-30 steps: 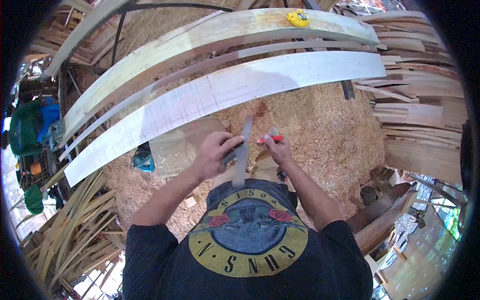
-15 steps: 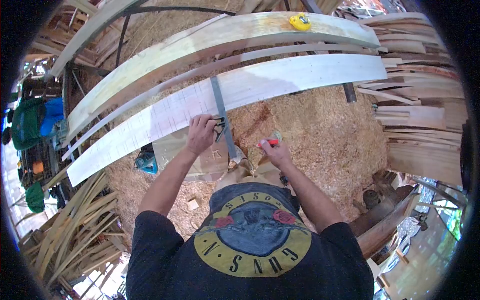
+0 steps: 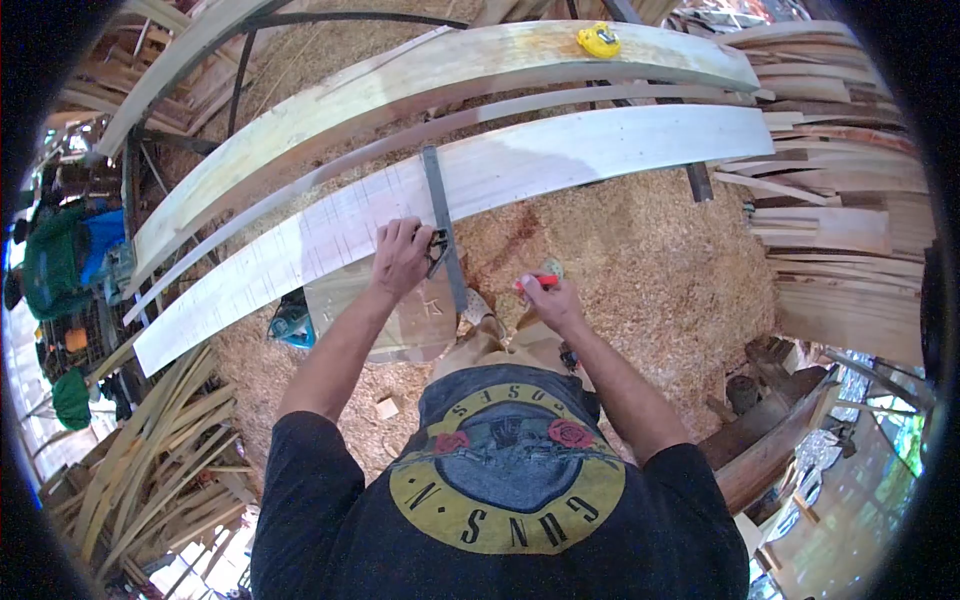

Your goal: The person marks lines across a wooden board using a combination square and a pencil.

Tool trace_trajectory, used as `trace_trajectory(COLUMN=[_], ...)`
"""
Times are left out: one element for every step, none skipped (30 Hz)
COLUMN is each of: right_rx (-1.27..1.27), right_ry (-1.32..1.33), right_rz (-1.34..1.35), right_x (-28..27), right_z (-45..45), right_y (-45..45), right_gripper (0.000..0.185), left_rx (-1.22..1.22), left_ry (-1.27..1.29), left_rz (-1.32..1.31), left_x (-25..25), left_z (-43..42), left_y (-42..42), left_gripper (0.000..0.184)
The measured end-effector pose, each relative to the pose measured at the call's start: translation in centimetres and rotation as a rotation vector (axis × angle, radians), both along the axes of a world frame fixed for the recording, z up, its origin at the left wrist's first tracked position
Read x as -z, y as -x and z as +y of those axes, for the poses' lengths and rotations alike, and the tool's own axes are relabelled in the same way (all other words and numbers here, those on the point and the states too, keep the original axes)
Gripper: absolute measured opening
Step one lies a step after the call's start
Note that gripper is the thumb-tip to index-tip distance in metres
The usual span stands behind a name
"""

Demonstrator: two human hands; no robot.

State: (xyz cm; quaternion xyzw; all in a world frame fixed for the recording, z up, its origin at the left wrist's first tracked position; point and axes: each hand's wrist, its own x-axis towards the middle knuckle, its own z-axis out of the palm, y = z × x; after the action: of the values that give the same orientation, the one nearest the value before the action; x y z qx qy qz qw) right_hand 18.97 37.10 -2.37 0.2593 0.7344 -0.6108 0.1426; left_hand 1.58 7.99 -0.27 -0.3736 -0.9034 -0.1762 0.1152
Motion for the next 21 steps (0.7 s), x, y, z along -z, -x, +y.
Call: trace_trajectory(right_rx=[-0.007, -0.013, 0.010, 0.034, 0.056, 0.073, 0.090, 0.107, 0.104, 0.101, 0.097, 0.067, 0.037, 0.008, -0.057, -0.121, -0.186, -0.162, -0.135, -0.108, -0.143], right_ry=[-0.012, -0.024, -0.003, 0.017, 0.038, 0.063, 0.089, 0.114, 0.135, 0.155, 0.177, 0.178, 0.179, 0.180, 0.024, -0.132, -0.289, -0.163, -0.038, 0.088, 0.070], right_rz=[-0.023, -0.045, -0.017, 0.011, 0.037, 0.037, 0.037, 0.036, 0.019, 0.000, -0.017, 0.007, 0.031, 0.056, 0.201, 0.344, 0.486, 0.365, 0.244, 0.122, 0.094], right_x=[-1.2, -2.0, -2.0, -1.9, -1.9, -1.8, -1.7, -1.6, -1.2, -0.9, -0.6, 0.2, 1.0, 1.8, 1.7, 1.5, 1.5, 2.4, 3.7, 5.0, 4.3], right_z=[0.0, -0.2, -0.5, -0.7, -1.0, -1.2, -1.4, -1.5, -1.6, -1.6, -1.7, -1.9, -2.2, -2.3, -2.5, -2.8, -3.1, -3.8, -4.7, -5.4, -5.9], right_y=[0.3, 0.6, 0.7, 0.8, 0.8, 0.8, 1.0, 1.2, 1.4, 1.6, 1.8, 1.9, 2.0, 2.1, 2.5, 2.9, 3.3, 3.5, 3.7, 3.6, 3.9], right_gripper=[0.037, 0.037, 0.036, 0.036, 0.035, 0.035, 0.034, 0.033, 0.033, 0.033, 0.033, 0.034, 0.035, 0.035, 0.036, 0.037, 0.038, 0.038, 0.039, 0.039, 0.039], left_rx=[-0.005, -0.019, -0.031, -0.043, -0.058, -0.073, -0.089, -0.101, -0.113, -0.125, -0.134, -0.143, -0.152, -0.162, -0.172, -0.181, -0.186, -0.191, -0.194, -0.191, -0.188], left_ry=[0.011, 0.014, 0.017, 0.020, -0.001, -0.022, -0.043, -0.043, -0.044, -0.044, -0.043, -0.041, -0.039, -0.055, -0.071, -0.086, -0.086, -0.087, -0.087, -0.075, -0.063], left_rz=[0.004, 0.006, 0.007, 0.008, 0.001, -0.007, -0.015, -0.029, -0.043, -0.058, -0.050, -0.042, -0.034, -0.029, -0.024, -0.019, -0.009, 0.001, 0.012, 0.010, 0.007], left_x=[0.2, 0.4, 0.4, 0.4, 0.5, 0.6, 0.6, 0.6, 0.8, 1.0, 1.1, 1.3, 1.4, 1.4, 1.4, 1.3, 1.2, 1.3, 1.3, 1.2, 1.0], left_z=[0.1, 0.1, 0.3, 0.4, 0.7, 1.0, 1.2, 1.3, 1.4, 1.4, 1.4, 1.4, 1.5, 1.5, 1.7, 1.8, 1.9, 1.9, 2.0, 2.0, 1.9], left_y=[0.0, 0.0, -0.1, -0.2, -0.3, -0.5, -0.6, -0.6, -0.7, -0.8, -0.8, -0.8, -0.8, -0.9, -1.0, -1.1, -1.2, -1.2, -1.2, -1.1, -1.1], left_gripper=[0.032, 0.032, 0.032, 0.032, 0.031, 0.030, 0.029, 0.030, 0.031, 0.032, 0.030, 0.028, 0.025, 0.025, 0.026, 0.026, 0.026, 0.026, 0.026, 0.027, 0.029])
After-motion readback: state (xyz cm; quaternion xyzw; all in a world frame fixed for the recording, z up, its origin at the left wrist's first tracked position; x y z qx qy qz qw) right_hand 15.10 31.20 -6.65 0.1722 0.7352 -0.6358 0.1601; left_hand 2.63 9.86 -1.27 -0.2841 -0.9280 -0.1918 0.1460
